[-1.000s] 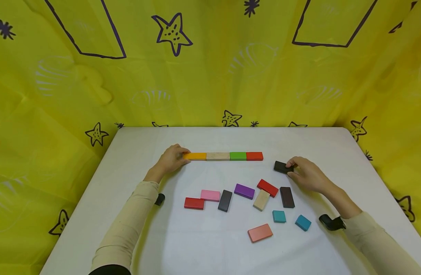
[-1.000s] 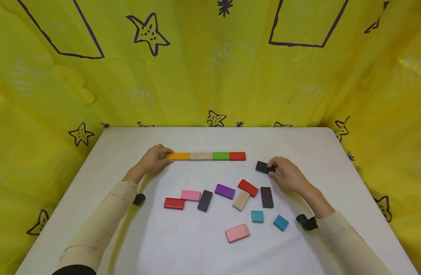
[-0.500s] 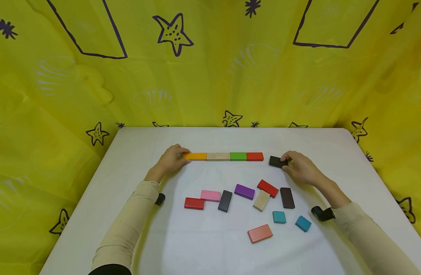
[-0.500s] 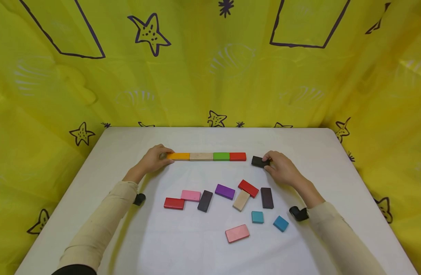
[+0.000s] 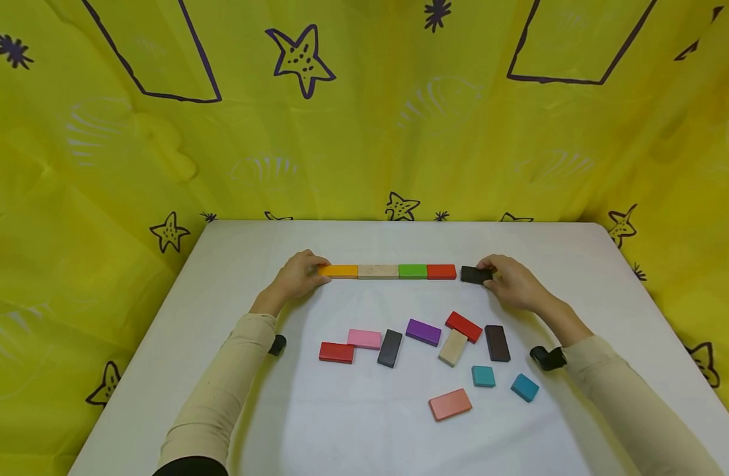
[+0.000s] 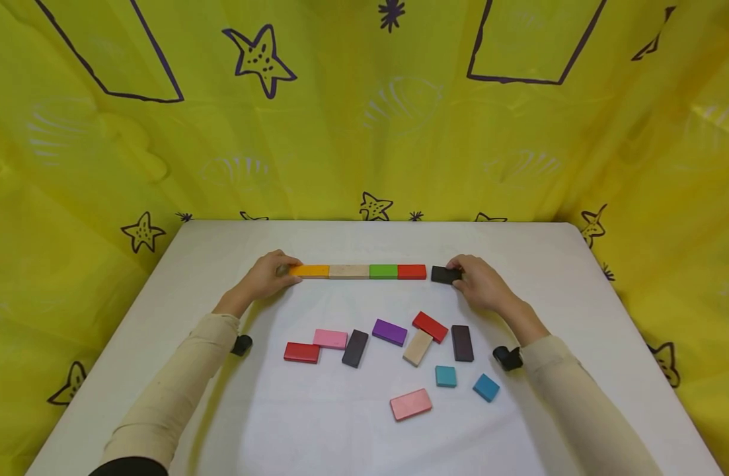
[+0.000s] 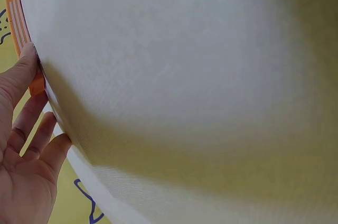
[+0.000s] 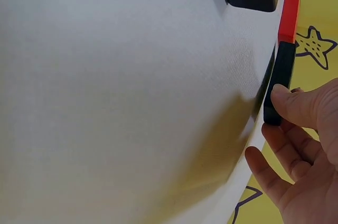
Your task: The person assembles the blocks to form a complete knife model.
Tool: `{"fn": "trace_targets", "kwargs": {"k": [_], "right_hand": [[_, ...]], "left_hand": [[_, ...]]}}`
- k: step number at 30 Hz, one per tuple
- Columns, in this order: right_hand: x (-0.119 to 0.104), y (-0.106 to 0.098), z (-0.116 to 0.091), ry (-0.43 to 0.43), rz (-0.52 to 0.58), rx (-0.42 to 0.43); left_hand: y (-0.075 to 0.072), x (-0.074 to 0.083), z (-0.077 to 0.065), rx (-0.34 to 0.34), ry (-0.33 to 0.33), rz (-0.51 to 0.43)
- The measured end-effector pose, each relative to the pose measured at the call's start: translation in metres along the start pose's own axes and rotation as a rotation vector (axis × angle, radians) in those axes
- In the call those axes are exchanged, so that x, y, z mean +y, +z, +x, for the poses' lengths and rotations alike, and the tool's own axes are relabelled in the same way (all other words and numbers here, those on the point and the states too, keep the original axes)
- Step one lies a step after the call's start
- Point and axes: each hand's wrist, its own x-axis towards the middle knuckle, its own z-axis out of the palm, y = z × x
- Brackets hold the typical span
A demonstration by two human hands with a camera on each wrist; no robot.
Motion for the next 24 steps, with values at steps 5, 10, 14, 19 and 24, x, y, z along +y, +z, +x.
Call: {"fn": "trace_targets", "kwargs": {"k": [5, 10, 14, 19, 24], "right_hand": [[-0.002, 0.000, 0.006, -0.004, -0.020, -0.010], [-0.001, 0.000, 0.011, -0.014, -0.024, -0.025], [0.000, 0.000, 0.013, -0.014, -0.010, -0.038], [0.000, 0.000, 0.015, -0.020, 0.004, -0.050], [0.000, 0.000, 0.017, -0.029, 0.007, -0.060]], "left_hand": [[0.000, -0.001, 0.000, 0.001, 0.008, 0.012], [0.000, -0.001, 0.000, 0.011, 0.021, 0.001], [0.001, -0.001, -0.001, 0.030, 0.040, 0.008], [0.000, 0.000, -0.001, 0.012, 0.008, -0.005], [0.000, -0.001, 0.000, 0.003, 0.001, 0.021]]}}
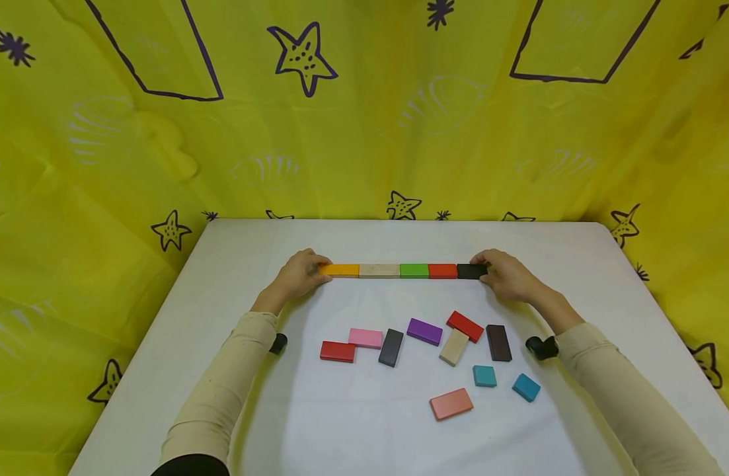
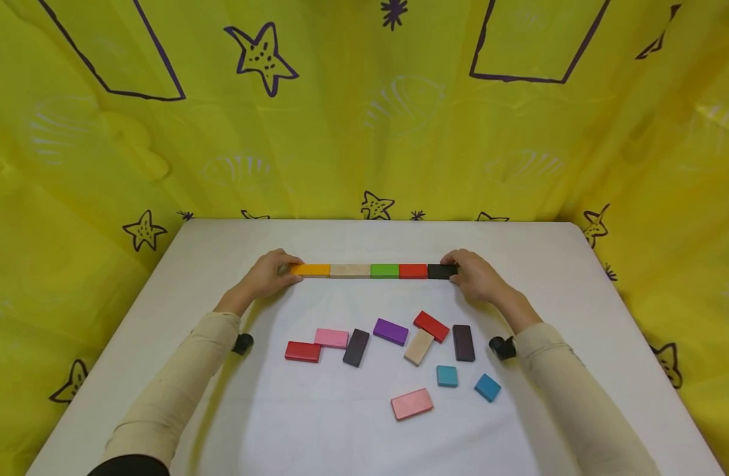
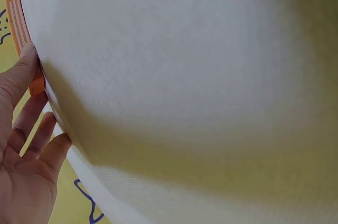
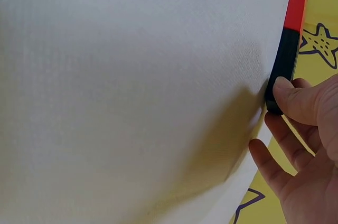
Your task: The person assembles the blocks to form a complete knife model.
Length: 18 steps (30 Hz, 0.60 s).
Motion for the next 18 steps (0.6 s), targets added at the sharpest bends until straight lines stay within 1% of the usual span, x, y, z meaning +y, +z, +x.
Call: {"fn": "trace_targets", "kwargs": {"k": [8, 12, 18], "right_hand": [[0.0012, 0.0008, 0.0027, 0.020, 0.000, -0.023], [0.0028, 0.0017, 0.0037, 0.013, -0.005, -0.019], [0.0021, 0.0010, 0.0032, -0.005, -0.011, -0.017]], "left_hand": [[0.0001, -0.0010, 0.0006, 0.008, 0.009, 0.004], [0.0002, -0.0010, 0.0014, 0.002, -0.003, -0.003], [0.0004, -0.0019, 0.0012, 0.000, -0.002, 0.003]]}}
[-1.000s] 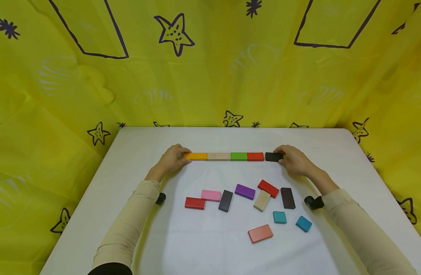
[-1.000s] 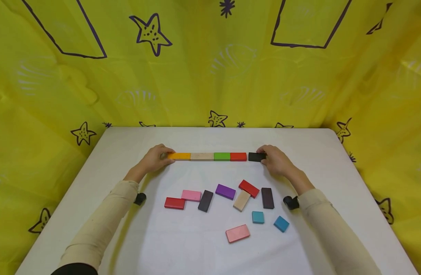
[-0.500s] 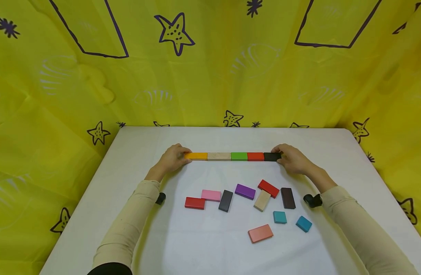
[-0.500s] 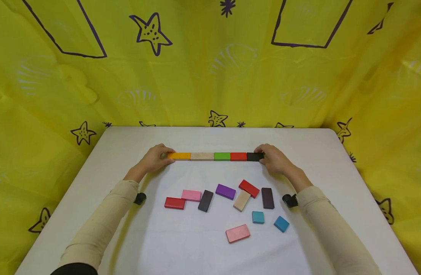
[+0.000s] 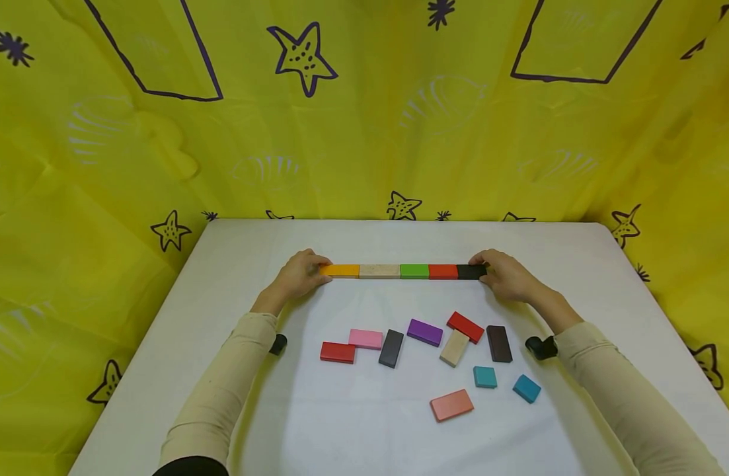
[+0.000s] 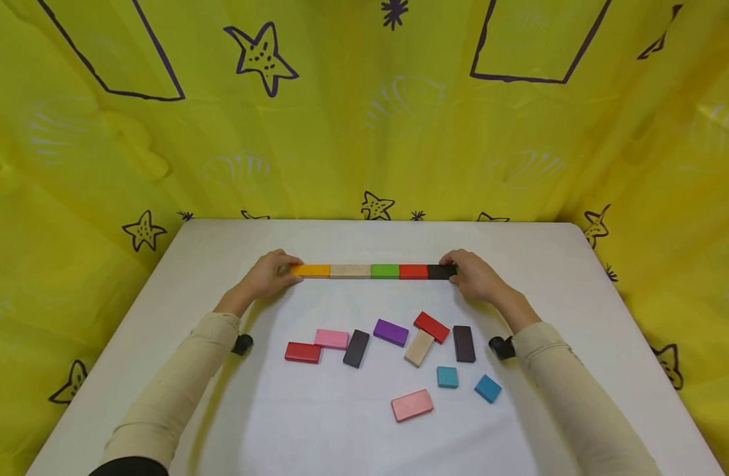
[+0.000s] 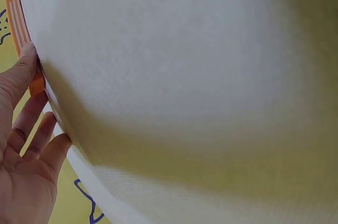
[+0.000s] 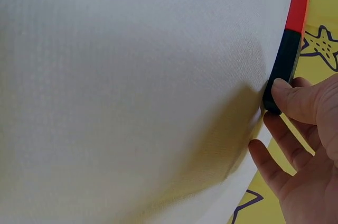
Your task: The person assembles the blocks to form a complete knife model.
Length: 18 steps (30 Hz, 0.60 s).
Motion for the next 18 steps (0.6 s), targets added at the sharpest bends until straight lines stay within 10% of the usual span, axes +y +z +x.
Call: {"fn": "trace_targets", "kwargs": {"k": [18], "right_hand": [[-0.018, -0.007, -0.018, -0.059, 0.024, 0.108]], "left_hand": [[-0.001, 0.002, -0.001, -0.012, -0.015, -0.001]]}}
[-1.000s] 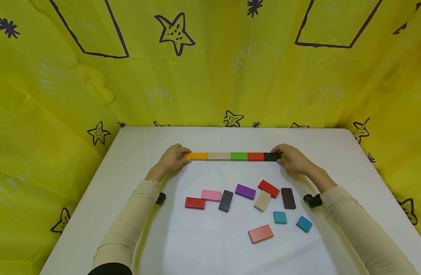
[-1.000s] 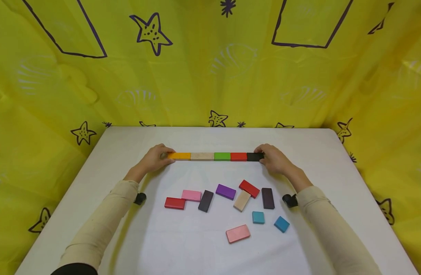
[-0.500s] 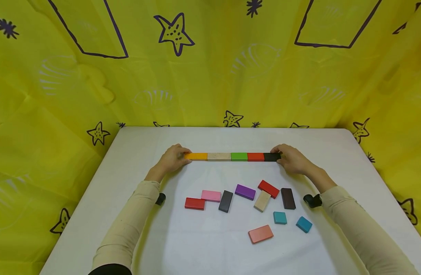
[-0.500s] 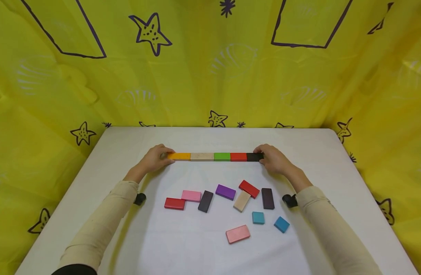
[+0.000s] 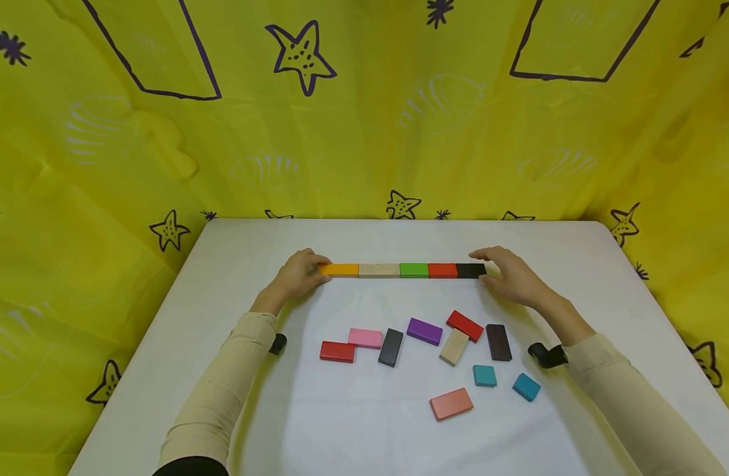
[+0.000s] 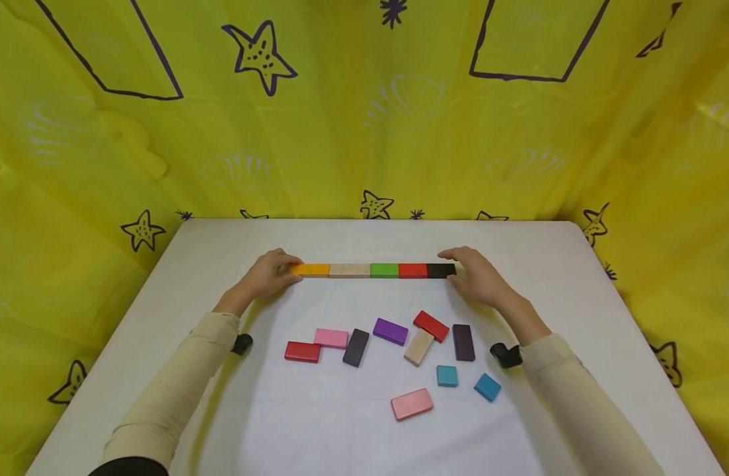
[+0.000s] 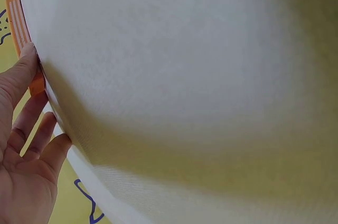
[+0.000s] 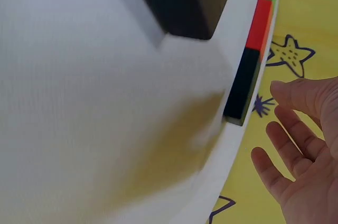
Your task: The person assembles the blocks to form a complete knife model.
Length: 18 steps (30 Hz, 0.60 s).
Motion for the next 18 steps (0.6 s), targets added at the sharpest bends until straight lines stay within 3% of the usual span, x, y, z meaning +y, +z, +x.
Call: {"fn": "trace_targets", "kwargs": {"k": [8, 18], "right_hand": [[-0.017, 0.007, -0.008, -0.040, 0.080, 0.014], [-0.043, 0.021, -0.014, -0.072, 0.109, -0.050]], "left_hand": [[0.002, -0.001, 0.001, 0.010, 0.003, -0.004], [0.002, -0.001, 0.000, 0.014, 0.007, -0.004]]}}
